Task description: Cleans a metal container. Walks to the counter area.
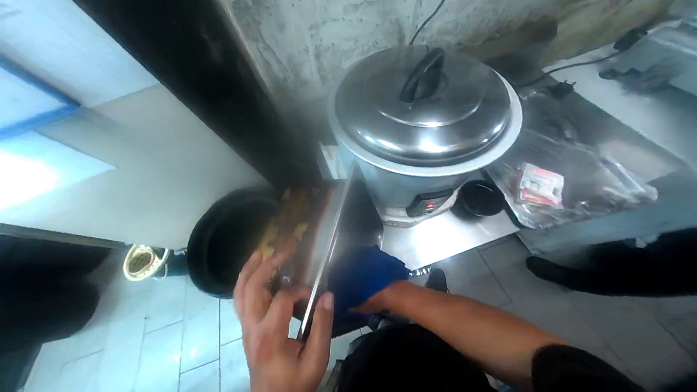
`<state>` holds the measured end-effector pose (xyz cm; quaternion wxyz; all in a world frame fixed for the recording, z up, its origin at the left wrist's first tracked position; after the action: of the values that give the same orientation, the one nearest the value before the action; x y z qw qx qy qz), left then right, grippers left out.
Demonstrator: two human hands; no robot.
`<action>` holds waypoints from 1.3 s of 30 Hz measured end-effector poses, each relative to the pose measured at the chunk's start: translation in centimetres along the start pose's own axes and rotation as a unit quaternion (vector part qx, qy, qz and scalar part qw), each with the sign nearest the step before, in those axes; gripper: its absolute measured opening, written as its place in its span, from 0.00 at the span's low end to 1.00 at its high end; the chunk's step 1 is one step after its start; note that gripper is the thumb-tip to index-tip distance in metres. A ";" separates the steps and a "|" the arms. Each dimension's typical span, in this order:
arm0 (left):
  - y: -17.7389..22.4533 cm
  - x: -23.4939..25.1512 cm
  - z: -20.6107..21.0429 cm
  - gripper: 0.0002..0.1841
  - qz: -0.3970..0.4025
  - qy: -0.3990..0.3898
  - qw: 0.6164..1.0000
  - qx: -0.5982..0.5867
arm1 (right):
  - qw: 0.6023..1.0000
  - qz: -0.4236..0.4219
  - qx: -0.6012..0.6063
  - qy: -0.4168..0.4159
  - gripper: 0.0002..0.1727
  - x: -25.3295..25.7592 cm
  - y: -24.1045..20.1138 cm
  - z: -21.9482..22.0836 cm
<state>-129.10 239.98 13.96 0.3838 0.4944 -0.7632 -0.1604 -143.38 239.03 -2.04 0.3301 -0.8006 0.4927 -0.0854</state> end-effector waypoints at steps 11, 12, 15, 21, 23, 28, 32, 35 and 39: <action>2.3 1.4 1.2 0.20 0.034 -0.129 0.975 0.177 | 0.978 0.110 0.115 -0.137 0.31 2.2 5.1 5.9; 2.4 1.7 1.3 0.20 0.039 -0.126 0.974 0.183 | 0.974 0.073 0.103 -0.189 0.31 1.6 3.8 6.2; 2.4 1.8 1.4 0.20 0.035 -0.130 0.972 0.192 | 0.967 0.027 0.083 -0.241 0.32 0.7 3.0 4.5; 2.8 1.8 1.4 0.19 0.036 -0.130 0.970 0.201 | 0.984 0.118 0.114 -0.066 0.30 5.4 8.1 4.4; 2.8 1.8 1.3 0.19 0.041 -0.134 0.970 0.197 | 0.977 0.097 0.107 -0.154 0.27 4.3 5.8 6.0; 3.0 1.6 1.4 0.19 0.042 -0.133 0.968 0.211 | 0.961 0.055 0.053 -0.266 0.33 0.0 4.4 5.0; 3.1 1.4 1.5 0.20 0.034 -0.122 0.970 0.208 | 0.978 0.137 0.079 -0.135 0.39 3.9 9.1 3.5; 2.9 1.2 1.5 0.20 0.038 -0.116 0.972 0.202 | 0.974 0.153 0.110 -0.130 0.38 4.1 7.1 4.8; 2.9 1.4 1.5 0.19 0.039 -0.112 0.975 0.187 | 0.964 0.108 0.128 -0.206 0.36 2.0 3.0 7.6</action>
<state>-132.34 239.85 15.38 0.2027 0.5061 -0.8365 -0.0545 -141.10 239.83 -10.13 0.5314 -0.6940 0.4827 0.0549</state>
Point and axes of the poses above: each hand's wrist, its own x-axis towards the middle knuckle, its own z-axis out of the palm, y = z × x, the point moved 6 cm from there along x, towards the middle knuckle, and after that the axes turned 8 degrees about -z, right-handed, at the moved point
